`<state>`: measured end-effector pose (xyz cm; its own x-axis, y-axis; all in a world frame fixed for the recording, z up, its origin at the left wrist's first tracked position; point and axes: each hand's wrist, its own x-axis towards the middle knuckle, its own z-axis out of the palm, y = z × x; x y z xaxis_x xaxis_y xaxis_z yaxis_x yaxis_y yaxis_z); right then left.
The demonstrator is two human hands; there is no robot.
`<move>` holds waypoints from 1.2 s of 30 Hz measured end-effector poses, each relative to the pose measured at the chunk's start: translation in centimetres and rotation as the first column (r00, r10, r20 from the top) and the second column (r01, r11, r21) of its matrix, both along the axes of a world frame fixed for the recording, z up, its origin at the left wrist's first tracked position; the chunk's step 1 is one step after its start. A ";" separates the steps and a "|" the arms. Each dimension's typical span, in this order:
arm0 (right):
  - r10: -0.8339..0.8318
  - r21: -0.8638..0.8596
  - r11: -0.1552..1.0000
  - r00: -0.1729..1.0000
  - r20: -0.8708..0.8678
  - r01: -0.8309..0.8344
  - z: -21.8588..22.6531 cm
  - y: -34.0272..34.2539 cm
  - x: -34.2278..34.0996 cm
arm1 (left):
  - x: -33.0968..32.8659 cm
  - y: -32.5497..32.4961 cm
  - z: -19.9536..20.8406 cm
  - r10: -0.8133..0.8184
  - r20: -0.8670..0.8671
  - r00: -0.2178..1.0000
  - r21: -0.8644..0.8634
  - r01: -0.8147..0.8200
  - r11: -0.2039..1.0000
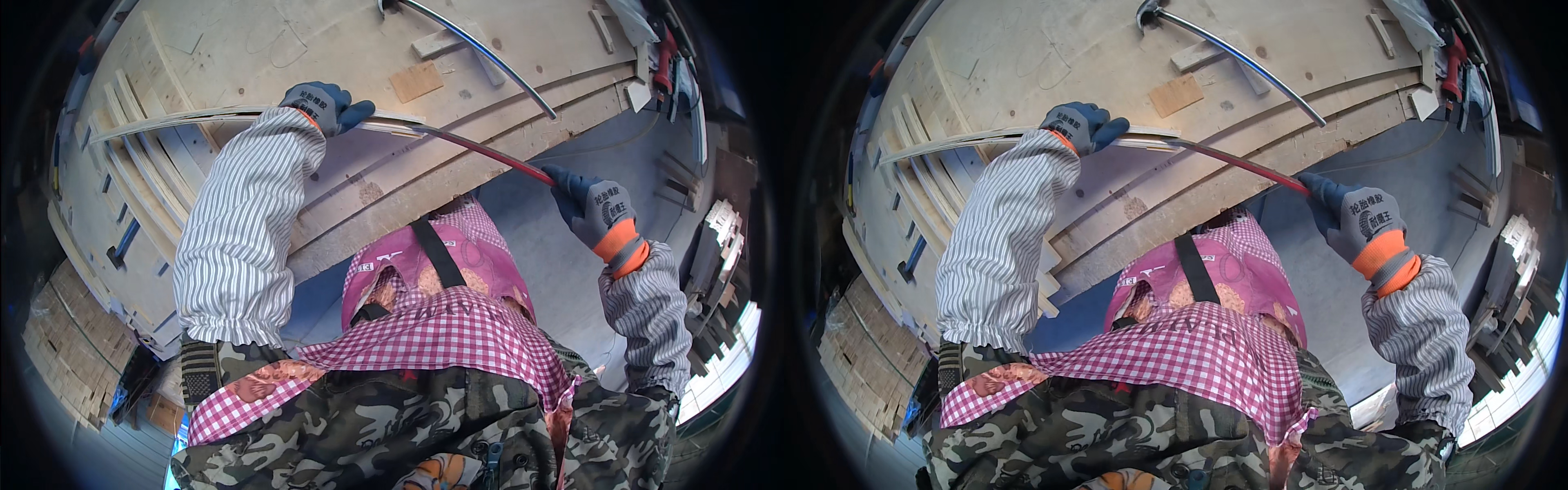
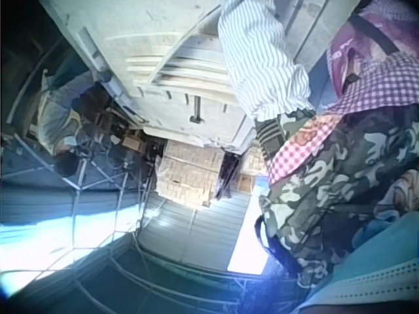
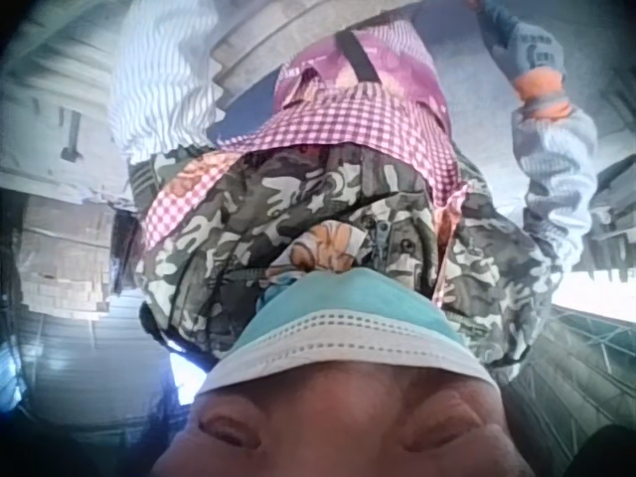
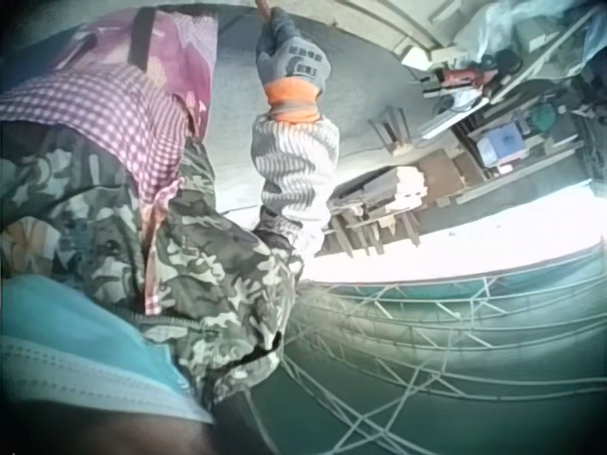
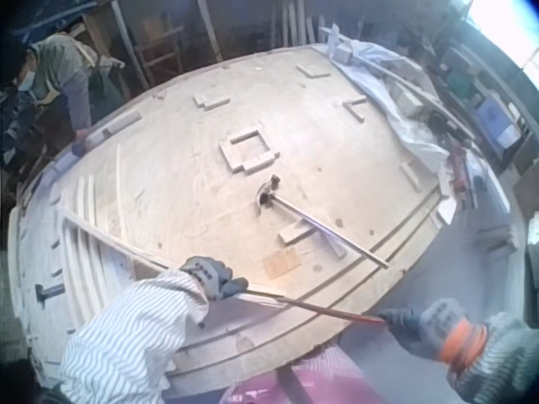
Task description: The person uses a hammer and a curved metal tool to bend and shape thin wooden strips on a workbench. They repeatedly position the strips, apply pressure with the tool, and tap with the hammer to form a curve, then place the shaped pieces aside.
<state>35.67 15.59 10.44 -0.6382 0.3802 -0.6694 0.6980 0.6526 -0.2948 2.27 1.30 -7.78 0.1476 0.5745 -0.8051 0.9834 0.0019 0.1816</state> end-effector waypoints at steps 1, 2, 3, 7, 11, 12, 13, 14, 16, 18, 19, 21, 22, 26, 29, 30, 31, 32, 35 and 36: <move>0.016 0.033 0.999 1.000 0.010 -0.017 0.4 -0.2 -0.3 | 0.2 0.0 0.3 0.041 -0.026 0.999 -0.022 -0.041 0.999; 0.048 0.051 0.998 0.999 -0.007 -0.047 0.6 -0.4 -0.7 | 0.1 -0.1 0.6 0.090 -0.026 0.996 -0.015 -0.090 0.996; 0.066 0.059 0.996 0.998 0.009 -0.067 0.9 -0.6 -1.2 | 0.1 -0.2 0.8 0.075 -0.024 0.997 -0.013 -0.075 0.997; 0.071 -0.040 0.997 0.985 0.159 -0.066 0.9 -0.5 -3.5 | -0.1 -0.9 1.8 0.116 -0.006 0.993 0.031 -0.116 0.993; 0.163 -0.085 0.986 0.940 0.300 -0.144 1.0 1.8 -5.2 | 0.1 -0.8 2.5 0.137 -0.010 0.991 0.076 -0.136 0.988; 0.175 -0.067 0.984 0.939 0.295 -0.162 1.1 2.3 -5.4 | 0.2 -0.8 2.7 0.118 -0.009 0.993 0.086 -0.116 0.989; 0.192 -0.075 0.981 0.943 0.270 -0.179 1.2 2.8 -5.6 | 0.3 -0.7 3.0 0.127 -0.007 0.992 0.087 -0.126 0.988; 0.204 -0.085 0.979 0.937 0.284 -0.187 1.3 3.4 -5.7 | 0.5 -0.6 3.2 0.146 -0.008 0.989 0.081 -0.145 0.986; 0.283 -0.084 0.959 0.928 0.242 -0.271 1.4 4.2 -5.8 | 0.7 -0.4 3.8 0.169 -0.020 0.985 0.057 -0.168 0.984; 0.428 -0.055 0.902 0.871 0.242 -0.428 1.3 4.9 -5.8 | 1.0 -0.2 4.4 0.190 -0.034 0.981 0.034 -0.189 0.981; 0.478 -0.031 0.873 0.842 0.250 -0.486 1.3 5.3 -5.7 | 1.1 0.0 4.7 0.196 -0.032 0.980 0.032 -0.195 0.980; 0.503 -0.037 0.858 0.822 0.268 -0.513 1.2 6.1 -5.4 | 1.3 0.3 5.4 0.225 -0.030 0.974 0.042 -0.224 0.974; 0.500 -0.047 0.858 0.812 0.300 -0.511 1.1 6.5 -5.1 | 1.4 0.5 5.6 0.211 -0.022 0.977 0.057 -0.209 0.976; 0.531 -0.043 0.845 0.824 0.200 -0.534 0.1 8.0 -2.3 | 2.0 1.0 6.8 0.187 -0.025 0.982 0.041 -0.186 0.982; 0.503 -0.017 0.863 0.862 -0.069 -0.505 -2.1 7.5 1.4 | 2.4 0.8 7.5 0.153 -0.046 0.987 0.008 -0.152 0.988; 0.483 -0.020 0.868 0.854 -0.195 -0.496 -3.4 6.9 2.5 | 2.3 0.5 7.7 0.131 -0.032 0.991 0.032 -0.130 0.991; 0.452 -0.014 0.877 0.835 -0.314 -0.480 -4.5 6.6 3.6 | 2.3 0.5 7.7 0.111 -0.016 0.994 0.024 -0.111 0.994; 0.410 -0.116 0.889 0.884 -0.227 -0.442 -5.4 6.3 4.4 | 2.2 0.3 7.8 0.116 0.008 0.993 0.069 -0.116 0.991; 0.311 -0.035 0.943 0.911 -0.272 -0.332 -6.1 5.9 5.1 | 1.8 -0.1 7.6 0.114 -0.041 0.993 0.084 -0.110 0.990; 0.263 -0.147 0.945 0.947 -0.186 -0.291 -5.8 6.0 4.6 | 1.6 -0.1 7.5 0.088 -0.025 0.996 0.071 -0.086 0.994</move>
